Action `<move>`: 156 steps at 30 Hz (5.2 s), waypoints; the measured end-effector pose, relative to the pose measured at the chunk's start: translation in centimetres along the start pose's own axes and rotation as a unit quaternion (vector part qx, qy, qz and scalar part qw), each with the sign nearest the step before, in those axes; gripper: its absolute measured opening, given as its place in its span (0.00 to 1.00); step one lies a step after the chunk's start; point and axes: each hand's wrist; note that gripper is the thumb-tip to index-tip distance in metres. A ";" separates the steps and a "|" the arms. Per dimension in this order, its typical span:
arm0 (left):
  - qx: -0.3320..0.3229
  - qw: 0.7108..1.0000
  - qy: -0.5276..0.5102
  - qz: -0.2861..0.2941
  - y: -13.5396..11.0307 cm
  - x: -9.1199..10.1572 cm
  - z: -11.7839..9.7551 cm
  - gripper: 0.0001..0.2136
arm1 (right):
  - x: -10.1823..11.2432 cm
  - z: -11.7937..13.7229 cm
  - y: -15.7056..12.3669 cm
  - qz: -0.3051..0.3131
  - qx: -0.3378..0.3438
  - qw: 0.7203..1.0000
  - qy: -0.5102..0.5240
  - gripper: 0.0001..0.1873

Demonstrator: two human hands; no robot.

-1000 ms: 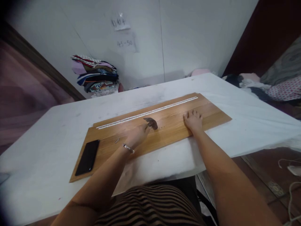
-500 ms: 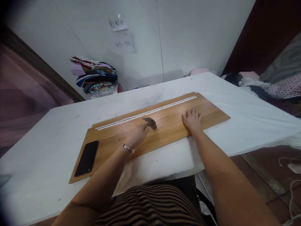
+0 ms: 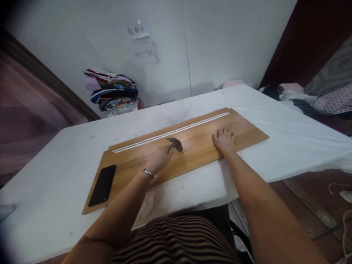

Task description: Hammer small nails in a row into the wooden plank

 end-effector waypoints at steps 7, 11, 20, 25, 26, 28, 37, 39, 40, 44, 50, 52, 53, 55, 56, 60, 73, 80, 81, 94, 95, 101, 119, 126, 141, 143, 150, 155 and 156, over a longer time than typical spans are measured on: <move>0.007 1.000 -0.003 -0.012 0.1 0.0 0.1 0.18 | -0.1 0.0 0.1 0.002 -0.001 1.000 -0.003 0.32; 0.004 1.000 -0.008 -0.010 0.2 0.0 0.0 0.19 | -0.1 0.0 0.0 0.001 -0.002 1.000 0.001 0.32; 0.000 1.000 0.001 -0.005 0.1 0.1 -0.2 0.18 | -0.2 -0.1 0.1 -0.003 0.001 1.000 0.005 0.32; -0.008 1.000 -0.002 -0.020 0.4 0.0 0.1 0.19 | -0.4 -0.2 0.2 -0.002 0.001 1.000 0.009 0.32; -0.009 1.000 -0.003 -0.018 0.4 0.0 0.1 0.19 | -0.4 -0.2 0.2 -0.001 0.000 1.000 0.009 0.32; -0.006 1.000 -0.003 -0.010 0.3 0.0 -0.1 0.19 | -0.3 -0.1 0.2 0.002 -0.003 1.000 0.008 0.32; 0.000 1.000 0.000 -0.010 0.3 0.0 0.0 0.19 | -0.1 -0.1 0.1 0.001 0.001 1.000 0.007 0.32; -0.005 1.000 -0.002 -0.016 0.4 0.0 0.1 0.19 | -0.2 -0.1 0.2 0.002 0.001 1.000 0.006 0.32; -0.005 1.000 -0.002 -0.016 0.4 0.0 0.1 0.19 | -0.2 -0.1 0.2 0.003 0.001 1.000 0.006 0.32; -0.005 1.000 0.007 -0.006 0.3 -0.1 -0.1 0.19 | -0.3 -0.2 0.2 0.002 0.002 1.000 0.005 0.32; -0.001 1.000 0.004 -0.005 0.3 -0.1 0.0 0.19 | -0.3 -0.2 0.2 -0.003 0.001 1.000 0.005 0.32; -0.005 1.000 0.009 -0.010 0.4 0.0 0.0 0.19 | -0.1 -0.1 0.1 0.002 0.000 1.000 0.004 0.32; -0.004 1.000 0.012 -0.012 0.5 0.1 0.0 0.19 | -0.1 0.0 0.1 0.004 -0.001 1.000 0.003 0.32; 0.002 1.000 0.015 -0.013 0.5 0.2 -0.1 0.19 | 0.1 0.0 0.1 0.007 -0.002 1.000 0.002 0.33; 0.004 1.000 0.015 -0.011 0.6 0.2 -0.1 0.19 | 0.1 0.1 0.1 0.008 -0.002 1.000 0.000 0.33; -0.004 1.000 0.004 -0.003 0.5 0.1 -0.4 0.18 | 0.0 0.0 0.1 0.006 0.001 1.000 -0.009 0.33; 0.005 1.000 -0.006 -0.006 0.6 0.1 -0.2 0.18 | -0.2 -0.1 0.1 0.000 -0.006 1.000 0.010 0.32; 0.004 1.000 -0.002 0.001 0.3 0.3 -0.4 0.18 | -0.2 -0.1 0.2 0.000 -0.002 1.000 0.003 0.33; 0.004 1.000 -0.003 -0.001 0.4 0.3 -0.4 0.18 | -0.2 0.0 0.1 0.000 -0.002 1.000 0.004 0.33; 0.001 1.000 0.001 0.006 0.2 0.3 -0.5 0.18 | -0.4 -0.1 0.2 -0.002 0.000 1.000 0.009 0.32; 0.000 1.000 0.000 0.005 0.2 0.3 -0.5 0.18 | -0.4 -0.1 0.2 -0.002 0.001 1.000 0.010 0.32; 0.006 1.000 0.002 -0.002 0.4 0.5 -0.4 0.19 | -0.3 0.0 0.2 0.000 -0.002 1.000 0.005 0.32; 0.003 1.000 0.001 -0.001 0.5 0.1 -0.4 0.17 | 0.0 0.1 0.1 0.002 -0.004 1.000 0.010 0.32; -0.001 1.000 0.002 -0.006 0.5 0.0 -0.1 0.18 | -0.2 0.0 0.2 -0.005 0.003 1.000 0.009 0.31; -0.005 1.000 0.000 -0.009 0.6 0.0 0.1 0.19 | -0.2 0.0 0.2 0.000 0.003 1.000 0.008 0.31; 0.004 1.000 0.003 -0.010 0.7 0.0 0.1 0.19 | -0.2 -0.1 0.2 0.000 0.003 1.000 0.008 0.31; 0.005 1.000 -0.008 0.001 0.4 0.0 -0.3 0.18 | 0.0 0.0 0.1 0.005 0.004 1.000 0.008 0.32; 0.000 1.000 -0.009 -0.007 0.4 0.1 -0.2 0.18 | 0.1 0.1 0.1 0.002 0.000 1.000 0.010 0.32; 0.001 1.000 -0.007 -0.008 0.4 0.1 -0.1 0.18 | 0.1 0.2 0.1 0.003 0.000 1.000 0.010 0.32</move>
Point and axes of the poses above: each hand's wrist, its own y-axis towards the middle knuckle, its own x-axis out of the back of the hand, z = x × y, and after that the axes turned 6 degrees about -z, right-handed
